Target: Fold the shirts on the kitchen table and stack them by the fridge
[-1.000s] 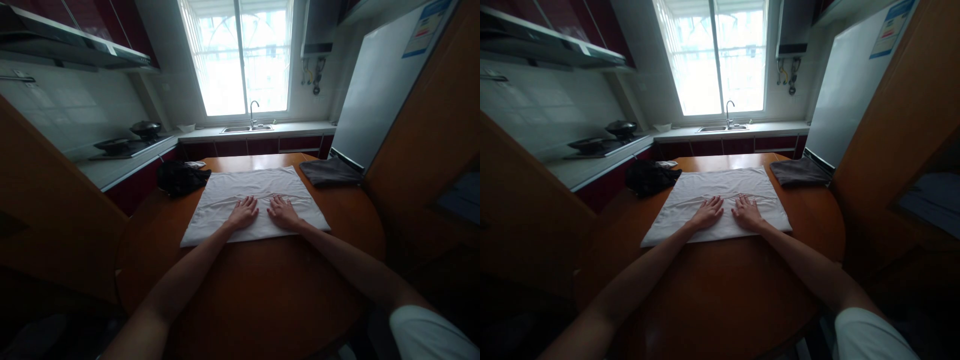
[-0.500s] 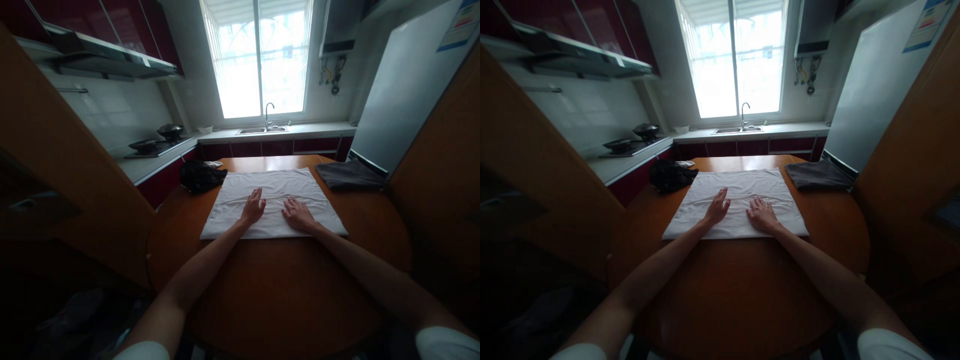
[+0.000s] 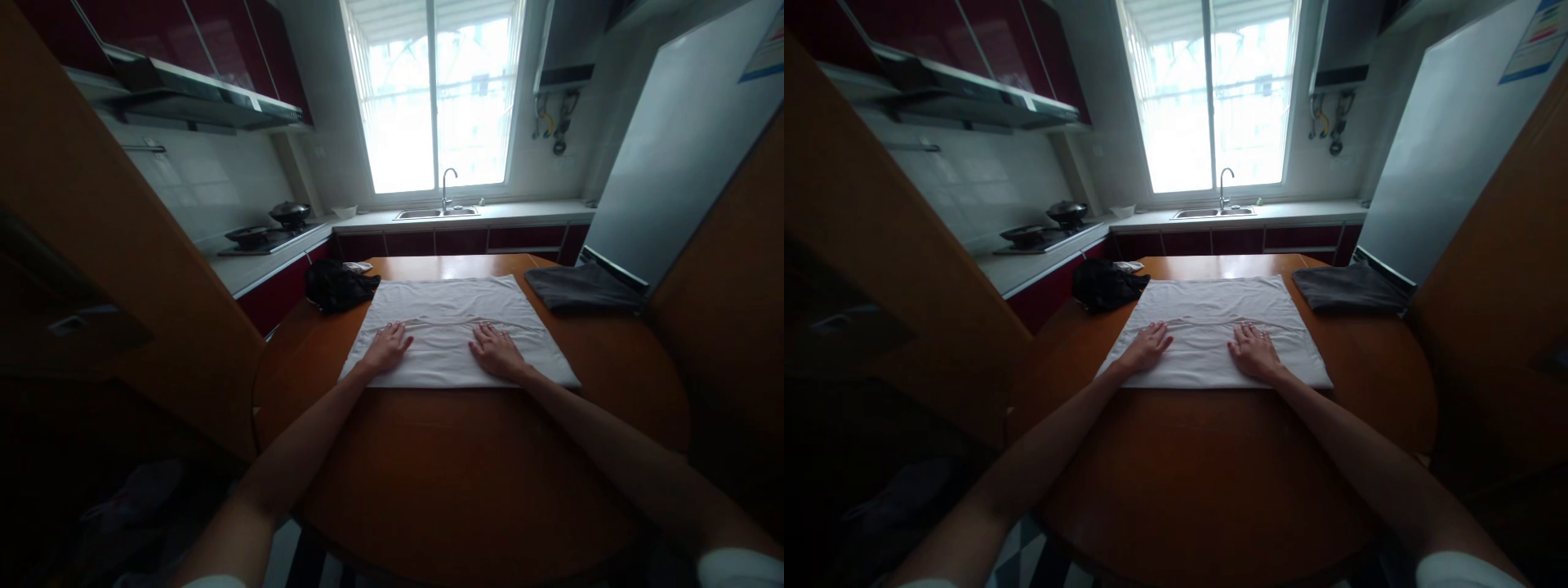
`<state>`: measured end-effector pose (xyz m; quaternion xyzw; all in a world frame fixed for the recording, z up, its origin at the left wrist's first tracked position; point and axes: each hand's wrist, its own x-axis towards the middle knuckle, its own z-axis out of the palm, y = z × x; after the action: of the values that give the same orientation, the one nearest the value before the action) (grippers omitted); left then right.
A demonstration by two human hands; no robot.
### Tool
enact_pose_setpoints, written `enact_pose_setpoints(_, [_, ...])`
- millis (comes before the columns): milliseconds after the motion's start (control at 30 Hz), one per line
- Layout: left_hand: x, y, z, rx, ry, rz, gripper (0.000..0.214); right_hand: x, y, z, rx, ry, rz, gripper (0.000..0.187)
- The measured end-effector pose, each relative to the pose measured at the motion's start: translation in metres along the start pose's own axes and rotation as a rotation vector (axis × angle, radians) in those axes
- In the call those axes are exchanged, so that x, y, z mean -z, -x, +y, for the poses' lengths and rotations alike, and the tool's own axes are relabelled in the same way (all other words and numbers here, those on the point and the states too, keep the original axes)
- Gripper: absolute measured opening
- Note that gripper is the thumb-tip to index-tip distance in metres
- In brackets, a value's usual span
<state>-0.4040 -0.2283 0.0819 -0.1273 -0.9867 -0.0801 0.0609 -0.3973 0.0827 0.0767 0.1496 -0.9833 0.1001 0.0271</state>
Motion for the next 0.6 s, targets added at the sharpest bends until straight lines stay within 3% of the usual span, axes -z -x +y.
enact_pose_setpoints(333, [0.019, 0.01, -0.02, 0.084, -0.033, -0.168, 0.067, -0.002, -0.005, 0.012, -0.005, -0.011, -0.025, 0.069])
enact_pose_setpoints(600, [0.02, 0.01, -0.037, 0.122, -0.058, -0.186, 0.07, 0.006, 0.005, 0.068, -0.119, 0.051, -0.009, 0.068])
